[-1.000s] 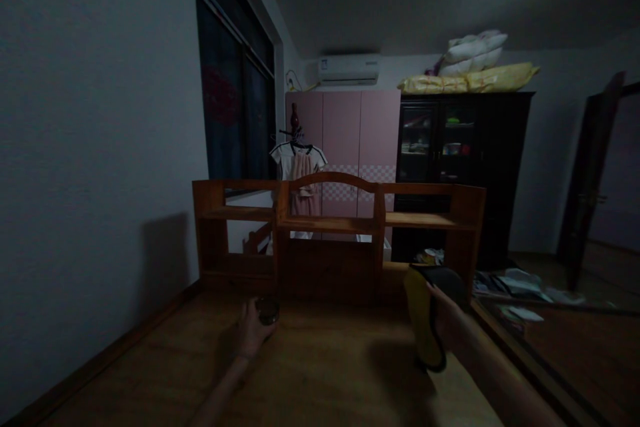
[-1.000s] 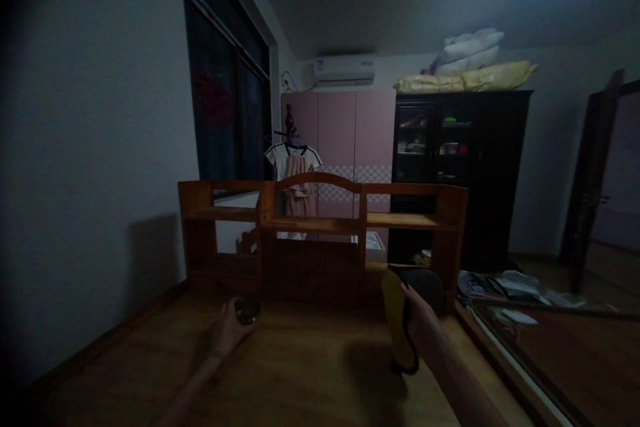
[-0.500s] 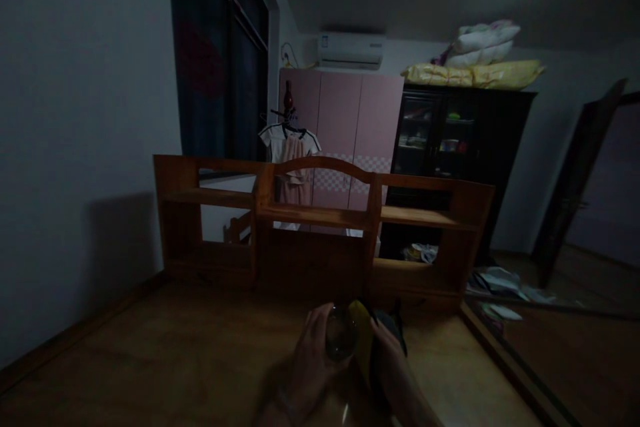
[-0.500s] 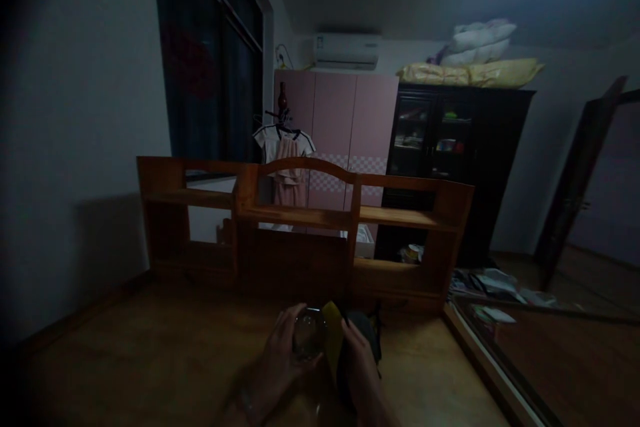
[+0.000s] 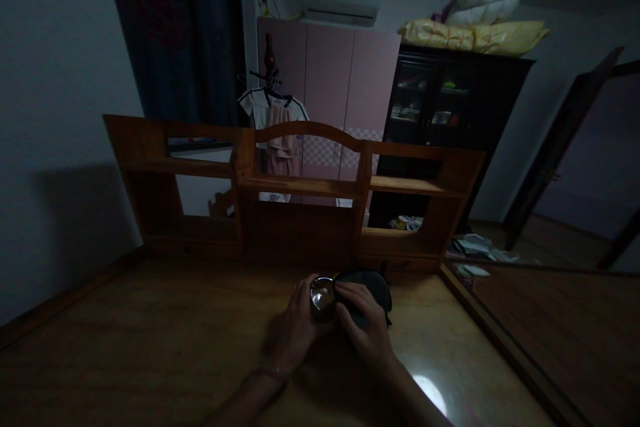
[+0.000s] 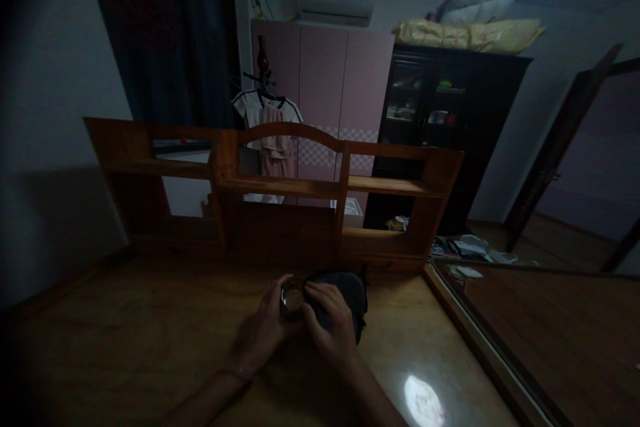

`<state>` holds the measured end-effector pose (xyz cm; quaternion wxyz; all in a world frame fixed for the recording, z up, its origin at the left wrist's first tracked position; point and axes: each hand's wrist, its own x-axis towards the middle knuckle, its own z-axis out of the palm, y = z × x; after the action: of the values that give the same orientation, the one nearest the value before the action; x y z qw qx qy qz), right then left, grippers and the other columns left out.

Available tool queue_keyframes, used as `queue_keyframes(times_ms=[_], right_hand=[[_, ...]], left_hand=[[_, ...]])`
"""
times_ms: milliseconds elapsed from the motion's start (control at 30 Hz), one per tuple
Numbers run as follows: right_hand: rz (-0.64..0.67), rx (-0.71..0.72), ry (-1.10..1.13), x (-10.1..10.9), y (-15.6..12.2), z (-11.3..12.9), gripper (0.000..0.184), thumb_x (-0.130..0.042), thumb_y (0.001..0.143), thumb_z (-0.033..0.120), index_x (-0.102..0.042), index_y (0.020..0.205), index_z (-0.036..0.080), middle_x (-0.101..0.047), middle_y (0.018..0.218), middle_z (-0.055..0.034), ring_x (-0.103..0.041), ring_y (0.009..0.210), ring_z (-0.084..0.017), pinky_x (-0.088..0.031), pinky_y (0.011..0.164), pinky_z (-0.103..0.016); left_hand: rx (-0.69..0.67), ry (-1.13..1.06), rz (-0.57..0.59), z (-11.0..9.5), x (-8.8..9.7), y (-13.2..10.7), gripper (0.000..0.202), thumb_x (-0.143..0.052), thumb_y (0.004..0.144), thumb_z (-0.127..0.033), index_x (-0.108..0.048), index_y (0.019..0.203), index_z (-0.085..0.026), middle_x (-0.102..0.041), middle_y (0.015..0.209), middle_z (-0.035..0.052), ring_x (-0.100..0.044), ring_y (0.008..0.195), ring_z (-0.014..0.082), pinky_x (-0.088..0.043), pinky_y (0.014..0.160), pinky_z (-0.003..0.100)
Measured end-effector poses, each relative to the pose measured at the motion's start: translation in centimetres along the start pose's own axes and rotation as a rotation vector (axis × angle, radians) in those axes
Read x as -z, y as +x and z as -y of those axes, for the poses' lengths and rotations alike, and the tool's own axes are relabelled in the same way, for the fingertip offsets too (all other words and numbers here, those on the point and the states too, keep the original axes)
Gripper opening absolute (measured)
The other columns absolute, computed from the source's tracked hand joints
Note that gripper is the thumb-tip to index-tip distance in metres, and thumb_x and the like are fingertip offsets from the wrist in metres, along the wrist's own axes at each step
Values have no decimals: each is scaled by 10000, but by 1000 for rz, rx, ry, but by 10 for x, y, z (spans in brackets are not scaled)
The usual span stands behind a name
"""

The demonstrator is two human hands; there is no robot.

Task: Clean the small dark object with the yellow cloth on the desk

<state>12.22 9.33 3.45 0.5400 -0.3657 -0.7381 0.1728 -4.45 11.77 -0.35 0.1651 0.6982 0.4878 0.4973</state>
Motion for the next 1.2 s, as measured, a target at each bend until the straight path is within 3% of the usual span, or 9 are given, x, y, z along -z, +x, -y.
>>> queue_keyframes(times_ms=[133,333,533,633,767,900,1000,1200], right_hand=[[209,116,-124,1,0,12,313,-462,943,239,-621,1208,284,-623,1236,-56,-480,1212,-252,-430,1015,-474],[376,165,-308,0,-3,17,392,-382,968,230,-473,1349,226,-561,1322,-65,-460,1252,-230,-378,1084,-435],[350,212,-413,-9,-5,16,389,-389,959,251,-467,1335,188,-563,1308,-103,-487,1226,-255,-418,1040,-429],[332,184,-399,-13,-5,20,320,-391,958,244,-539,1236,186,-618,1193,-109,-521,1148,-266,-441,978,-431],[287,76,-237,-12,-6,21,256,-364,978,263,-604,1046,203,-652,984,-72,-583,957,-224,-467,860,-366],[266,-10,-89,-7,-7,15,285,-303,1004,294,-572,1054,215,-641,947,-38,-600,879,-186,-472,796,-308],[272,4,-158,-5,-7,11,270,-306,1000,287,-552,1090,224,-642,964,-44,-601,883,-193,-471,811,-316],[321,173,-426,-8,-6,15,336,-377,953,224,-481,1270,187,-617,1142,-127,-546,1092,-262,-455,929,-409]], left_hand=[[-79,-25,45,3,1,-1,718,-714,709,-228,-362,1334,-245,-492,1280,105,-487,1206,271,-418,1015,456],[-193,-4,20,4,2,-5,664,-626,759,-175,-339,1356,-213,-465,1309,118,-444,1236,262,-373,1055,461],[-280,17,-148,8,-1,-4,620,-546,773,-194,-344,1359,-179,-427,1337,141,-420,1246,271,-357,1065,459],[-290,23,-237,8,-4,-3,553,-477,803,-161,-365,1344,-178,-427,1329,137,-425,1240,260,-359,1061,464],[-266,16,-214,1,-3,-6,528,-433,834,-93,-363,1346,-202,-405,1346,125,-401,1265,245,-344,1075,468],[-245,-11,-168,-6,-2,-6,629,-499,756,-33,-361,1344,-210,-397,1353,115,-389,1277,249,-334,1088,463],[-249,-23,-186,-5,-3,-5,629,-509,742,-22,-376,1326,-213,-418,1331,111,-406,1262,249,-344,1081,464],[-280,-42,-213,0,-5,-2,606,-528,742,-51,-381,1312,-194,-428,1310,120,-426,1238,255,-356,1069,474]])
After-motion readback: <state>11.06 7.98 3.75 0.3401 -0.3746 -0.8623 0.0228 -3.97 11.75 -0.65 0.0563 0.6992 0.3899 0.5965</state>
